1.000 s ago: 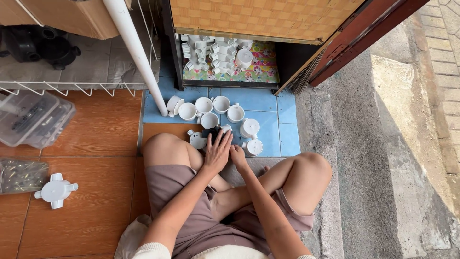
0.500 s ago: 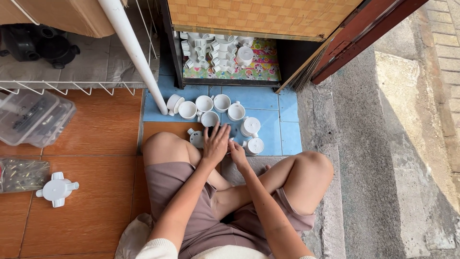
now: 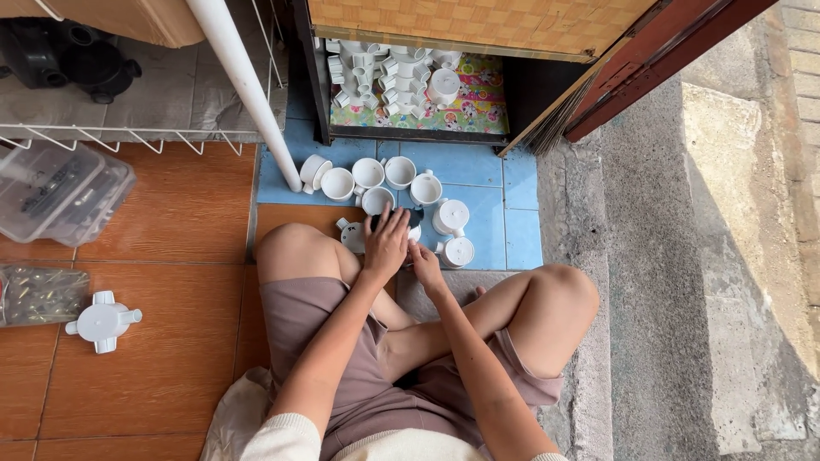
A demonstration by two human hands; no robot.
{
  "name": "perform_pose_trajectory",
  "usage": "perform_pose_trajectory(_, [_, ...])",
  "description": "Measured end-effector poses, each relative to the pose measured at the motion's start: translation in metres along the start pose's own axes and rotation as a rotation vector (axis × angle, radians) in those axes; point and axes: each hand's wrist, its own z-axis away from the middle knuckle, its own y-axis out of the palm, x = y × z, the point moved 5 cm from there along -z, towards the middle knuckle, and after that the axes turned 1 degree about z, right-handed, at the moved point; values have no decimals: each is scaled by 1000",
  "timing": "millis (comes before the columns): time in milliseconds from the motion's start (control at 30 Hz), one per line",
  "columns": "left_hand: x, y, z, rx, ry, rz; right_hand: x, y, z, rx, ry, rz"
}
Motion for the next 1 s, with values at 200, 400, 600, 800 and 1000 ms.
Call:
perform_pose_trajectory(200, [-9, 3, 3, 47, 104, 15, 7, -2, 3, 7, 5, 12])
perform_pose_trajectory(400, [-6, 2, 1, 84, 60, 8, 2, -1, 2, 14, 14, -11])
perform_pose_trajectory(600, [-6, -9, -7, 128, -65, 41, -12, -2, -10, 8, 0, 1])
perform_pose_trajectory(800, [-15, -5, 3, 112, 103, 27, -16, -5, -14, -15, 26, 75])
perform_pose_trajectory(1000, [2, 3, 2, 95, -47, 15, -13, -3, -11, -1, 4, 31])
